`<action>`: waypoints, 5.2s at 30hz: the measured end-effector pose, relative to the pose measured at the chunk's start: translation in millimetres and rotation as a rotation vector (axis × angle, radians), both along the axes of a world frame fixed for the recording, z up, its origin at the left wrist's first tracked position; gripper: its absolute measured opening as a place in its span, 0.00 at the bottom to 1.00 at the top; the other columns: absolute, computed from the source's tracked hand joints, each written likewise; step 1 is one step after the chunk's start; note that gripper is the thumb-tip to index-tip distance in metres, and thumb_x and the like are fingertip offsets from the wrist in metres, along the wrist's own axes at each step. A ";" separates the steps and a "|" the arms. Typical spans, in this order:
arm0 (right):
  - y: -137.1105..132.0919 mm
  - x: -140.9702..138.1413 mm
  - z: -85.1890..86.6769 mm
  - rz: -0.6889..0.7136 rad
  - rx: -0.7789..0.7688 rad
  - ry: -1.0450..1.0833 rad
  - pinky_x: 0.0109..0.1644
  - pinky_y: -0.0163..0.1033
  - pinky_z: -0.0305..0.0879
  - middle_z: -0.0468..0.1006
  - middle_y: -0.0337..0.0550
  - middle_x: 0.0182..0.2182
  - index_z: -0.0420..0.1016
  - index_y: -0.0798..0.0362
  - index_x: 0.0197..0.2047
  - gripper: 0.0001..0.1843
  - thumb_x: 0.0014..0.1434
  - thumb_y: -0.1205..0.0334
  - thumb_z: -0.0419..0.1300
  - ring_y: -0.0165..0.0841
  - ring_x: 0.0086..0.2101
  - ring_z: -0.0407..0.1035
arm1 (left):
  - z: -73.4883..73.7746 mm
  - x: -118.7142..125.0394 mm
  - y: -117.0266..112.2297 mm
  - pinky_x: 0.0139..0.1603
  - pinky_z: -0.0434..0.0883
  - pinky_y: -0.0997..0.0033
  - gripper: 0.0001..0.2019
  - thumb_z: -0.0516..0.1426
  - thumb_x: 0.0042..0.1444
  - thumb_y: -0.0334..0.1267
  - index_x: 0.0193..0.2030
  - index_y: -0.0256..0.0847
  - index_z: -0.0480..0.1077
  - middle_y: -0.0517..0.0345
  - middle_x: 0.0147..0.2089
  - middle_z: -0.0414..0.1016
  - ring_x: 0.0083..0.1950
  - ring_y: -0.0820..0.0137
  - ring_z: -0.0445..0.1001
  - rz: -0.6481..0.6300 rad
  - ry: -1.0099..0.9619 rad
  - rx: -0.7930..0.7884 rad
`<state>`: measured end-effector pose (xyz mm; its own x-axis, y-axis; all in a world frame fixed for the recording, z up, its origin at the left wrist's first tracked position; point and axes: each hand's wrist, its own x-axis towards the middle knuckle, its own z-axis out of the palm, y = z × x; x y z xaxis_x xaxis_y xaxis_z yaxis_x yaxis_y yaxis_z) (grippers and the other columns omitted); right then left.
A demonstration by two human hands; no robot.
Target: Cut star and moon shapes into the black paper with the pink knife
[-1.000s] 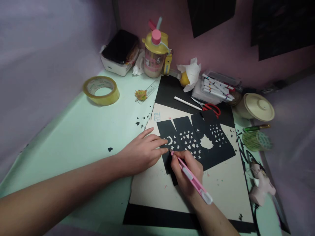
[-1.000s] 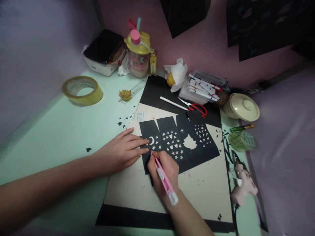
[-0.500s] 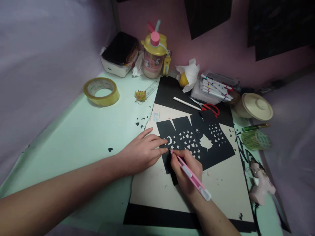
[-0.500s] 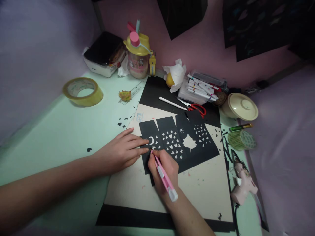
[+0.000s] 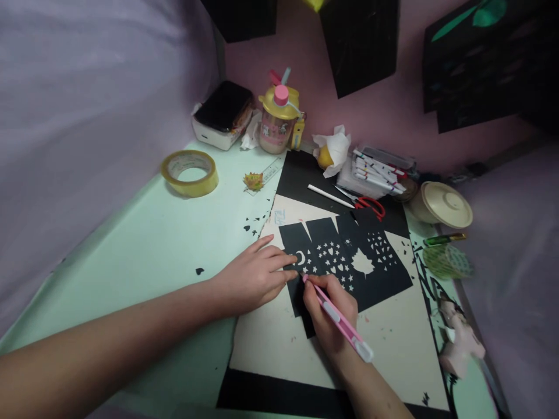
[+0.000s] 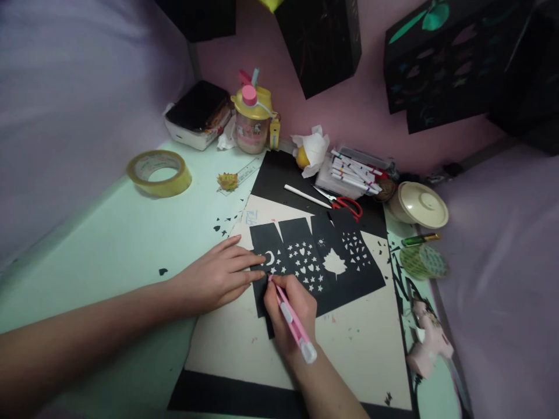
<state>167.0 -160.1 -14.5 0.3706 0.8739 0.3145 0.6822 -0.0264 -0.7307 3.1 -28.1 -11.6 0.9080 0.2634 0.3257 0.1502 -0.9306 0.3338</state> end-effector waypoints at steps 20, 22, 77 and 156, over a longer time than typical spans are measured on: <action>-0.7 -0.3 2.1 -0.002 -0.044 0.034 0.31 0.33 0.67 0.79 0.37 0.27 0.74 0.51 0.35 0.03 0.62 0.64 0.60 0.29 0.24 0.70 | 1.6 0.4 -0.2 0.68 0.56 0.45 0.12 0.51 0.65 0.32 0.49 0.43 0.74 0.54 0.57 0.75 0.54 0.64 0.73 0.006 -0.009 0.004; -0.4 -0.3 2.2 -0.003 -0.046 0.035 0.31 0.34 0.68 0.79 0.38 0.28 0.74 0.51 0.36 0.03 0.62 0.64 0.60 0.29 0.24 0.70 | 1.5 0.5 -0.4 0.68 0.56 0.45 0.12 0.52 0.65 0.32 0.49 0.43 0.75 0.54 0.56 0.75 0.54 0.64 0.73 0.007 -0.014 0.004; 8.3 24.5 14.5 0.032 -0.229 0.253 0.26 0.32 0.64 0.79 0.39 0.25 0.76 0.52 0.33 0.06 0.58 0.59 0.62 0.29 0.23 0.70 | 1.5 -0.7 1.9 0.68 0.56 0.45 0.13 0.52 0.65 0.34 0.54 0.39 0.70 0.49 0.60 0.72 0.56 0.61 0.71 -0.018 0.050 0.019; 15.3 42.1 9.5 0.504 -0.042 -0.073 0.39 0.38 0.72 0.78 0.43 0.34 0.71 0.49 0.42 0.09 0.63 0.73 0.58 0.33 0.35 0.75 | -2.8 -2.4 5.0 0.69 0.56 0.43 0.11 0.54 0.63 0.34 0.47 0.41 0.76 0.49 0.60 0.73 0.65 0.56 0.66 -0.010 -0.025 0.007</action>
